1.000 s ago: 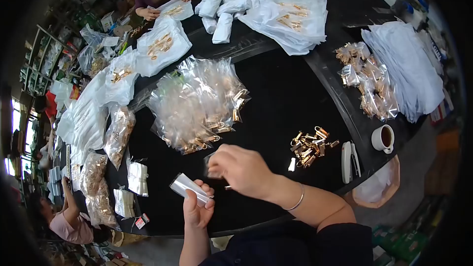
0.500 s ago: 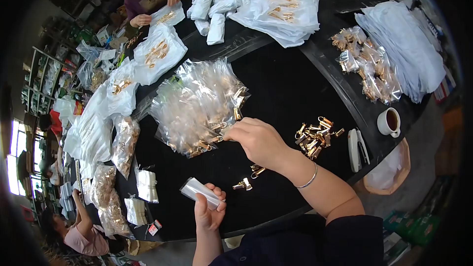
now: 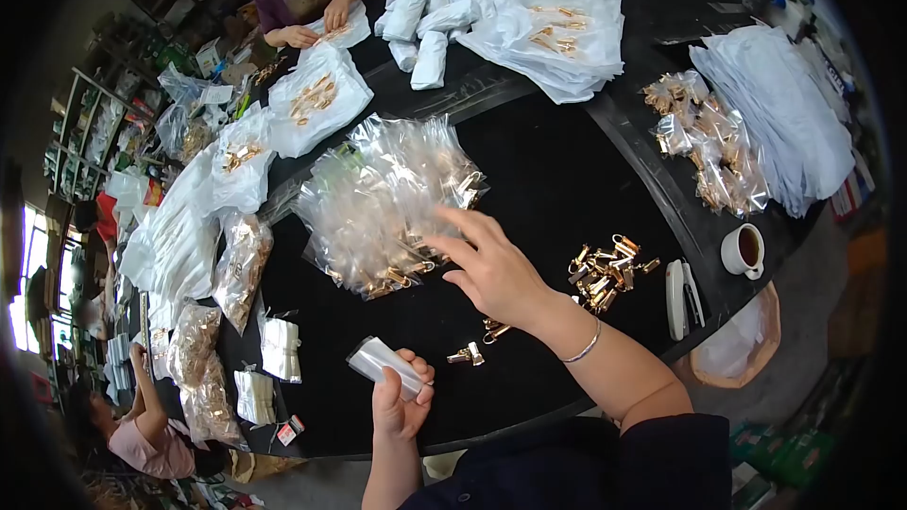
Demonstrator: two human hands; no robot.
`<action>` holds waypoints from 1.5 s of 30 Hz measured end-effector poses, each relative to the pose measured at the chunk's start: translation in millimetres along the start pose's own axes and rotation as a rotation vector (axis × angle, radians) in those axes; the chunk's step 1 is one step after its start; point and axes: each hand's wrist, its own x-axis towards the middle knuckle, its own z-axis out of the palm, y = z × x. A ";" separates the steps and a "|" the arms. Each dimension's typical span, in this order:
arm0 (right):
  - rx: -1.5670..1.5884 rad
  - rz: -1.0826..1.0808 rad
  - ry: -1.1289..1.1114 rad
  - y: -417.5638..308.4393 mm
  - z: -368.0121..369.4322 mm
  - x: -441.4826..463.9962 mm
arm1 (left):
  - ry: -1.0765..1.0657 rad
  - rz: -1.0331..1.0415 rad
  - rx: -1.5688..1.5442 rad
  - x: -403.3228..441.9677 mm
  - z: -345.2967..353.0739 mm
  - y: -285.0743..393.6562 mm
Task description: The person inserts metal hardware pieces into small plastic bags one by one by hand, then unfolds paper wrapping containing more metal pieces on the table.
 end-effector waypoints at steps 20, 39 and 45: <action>-0.014 0.085 -0.598 5.4 0.9 -30.2 | 0.086 0.016 -0.013 -1.0 7.3 3.3; 0.061 0.123 -0.923 -22.4 -5.3 -31.6 | 0.053 0.223 0.057 0.3 12.2 4.5; 0.145 0.235 -0.962 -24.2 -9.2 -24.4 | 0.222 0.279 0.107 1.2 19.6 5.4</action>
